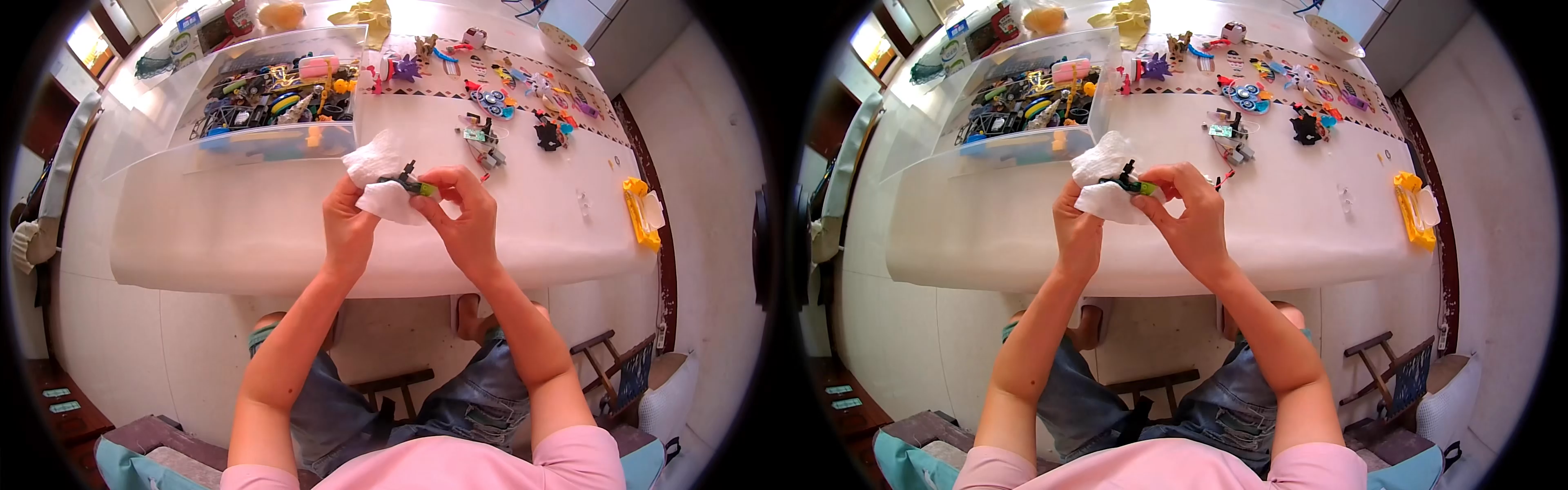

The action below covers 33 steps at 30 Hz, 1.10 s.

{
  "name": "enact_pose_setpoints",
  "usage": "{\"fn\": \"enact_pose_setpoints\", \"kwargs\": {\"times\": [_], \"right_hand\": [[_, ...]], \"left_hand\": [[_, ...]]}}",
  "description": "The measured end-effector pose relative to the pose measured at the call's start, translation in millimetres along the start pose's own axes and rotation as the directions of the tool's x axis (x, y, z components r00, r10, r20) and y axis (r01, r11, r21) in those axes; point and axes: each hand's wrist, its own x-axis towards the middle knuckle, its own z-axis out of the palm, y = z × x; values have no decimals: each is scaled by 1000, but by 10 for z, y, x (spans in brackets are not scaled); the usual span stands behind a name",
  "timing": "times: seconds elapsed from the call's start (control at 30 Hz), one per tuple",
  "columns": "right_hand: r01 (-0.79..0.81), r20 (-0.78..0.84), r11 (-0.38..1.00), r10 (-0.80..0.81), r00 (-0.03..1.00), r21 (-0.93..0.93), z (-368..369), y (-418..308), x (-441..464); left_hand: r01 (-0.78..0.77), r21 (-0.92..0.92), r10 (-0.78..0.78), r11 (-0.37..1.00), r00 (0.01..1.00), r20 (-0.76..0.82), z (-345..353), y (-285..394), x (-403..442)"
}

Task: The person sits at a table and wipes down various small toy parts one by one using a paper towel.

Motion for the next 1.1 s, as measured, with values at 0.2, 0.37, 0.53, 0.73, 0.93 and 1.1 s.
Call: {"fn": "enact_pose_setpoints", "kwargs": {"times": [0.2, 0.37, 0.53, 0.73, 0.93, 1.1], "right_hand": [[23, -52, 996, -27, 998, -81, -35, 52, 4], [17, -15, 998, -16, 1000, 55, -35, 10, -1], [-218, 40, 898, 220, 975, 383, -70, 0, 11], [-98, -41, 959, 112, 993, 266, -66, 93, 24], [-109, -90, 952, 140, 986, 288, -102, 78, 25], [-333, 110, 792, 324, 940, 512, -180, 66, 57]], "left_hand": [[-50, 24, 50, 998, 999, 6, 15, 4, 4], [6, -82, -7, 997, 1000, -22, -37, -41, 16], [143, -158, -133, 977, 989, 71, -70, -25, 6], [168, -314, -144, 934, 985, 98, -32, -41, 27], [218, -390, -210, 894, 976, 63, -40, -46, 42], [296, -455, -253, 840, 955, 154, -86, -54, 39]]}}
